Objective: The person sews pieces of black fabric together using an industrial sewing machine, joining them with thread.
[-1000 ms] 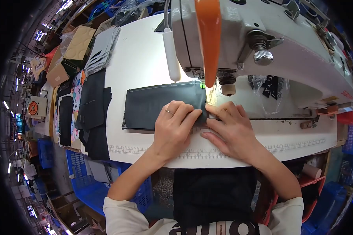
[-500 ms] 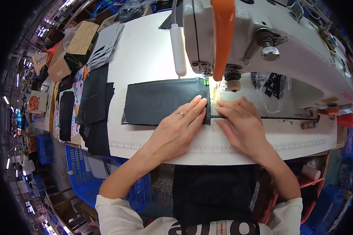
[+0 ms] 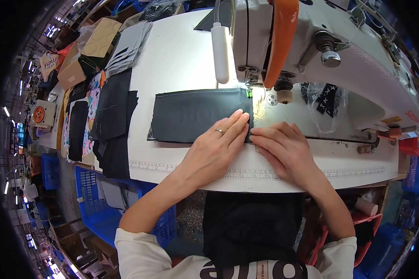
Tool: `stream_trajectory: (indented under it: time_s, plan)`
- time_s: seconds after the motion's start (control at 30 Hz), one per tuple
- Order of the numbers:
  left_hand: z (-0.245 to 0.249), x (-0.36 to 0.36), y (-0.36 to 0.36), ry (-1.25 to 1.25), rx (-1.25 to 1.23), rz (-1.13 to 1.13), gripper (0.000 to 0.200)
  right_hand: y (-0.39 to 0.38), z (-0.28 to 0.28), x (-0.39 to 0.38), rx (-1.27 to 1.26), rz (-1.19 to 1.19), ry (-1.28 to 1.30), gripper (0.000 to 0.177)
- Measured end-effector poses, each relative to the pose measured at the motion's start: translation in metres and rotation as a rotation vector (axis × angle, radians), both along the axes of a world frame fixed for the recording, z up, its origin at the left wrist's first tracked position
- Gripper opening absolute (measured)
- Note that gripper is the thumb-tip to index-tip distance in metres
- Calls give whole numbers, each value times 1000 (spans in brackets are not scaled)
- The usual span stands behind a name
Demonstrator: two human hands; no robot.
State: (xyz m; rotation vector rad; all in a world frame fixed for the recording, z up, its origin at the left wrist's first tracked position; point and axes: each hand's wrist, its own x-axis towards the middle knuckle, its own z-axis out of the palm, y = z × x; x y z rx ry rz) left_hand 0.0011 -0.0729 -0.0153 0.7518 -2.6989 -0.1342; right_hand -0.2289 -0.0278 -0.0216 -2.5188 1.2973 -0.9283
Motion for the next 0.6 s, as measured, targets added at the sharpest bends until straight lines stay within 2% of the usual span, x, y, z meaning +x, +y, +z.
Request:
stream_trajectory:
  time_s: [0.17,0.27,0.43,0.6]
  plan:
    - [2,2,-2,92,41,31,35,0,2,3,-26,40,31,28]
    - [-2,12,-9,272,215,-44,27,-1,5,3,-26,50,38,27]
    - [-3,13,-13,322,240,-48,23,-4,6,2,-5,72,44,27]
    - [-2,13,-12,265,228,-28,23,-4,5,1,-8,77,66,28]
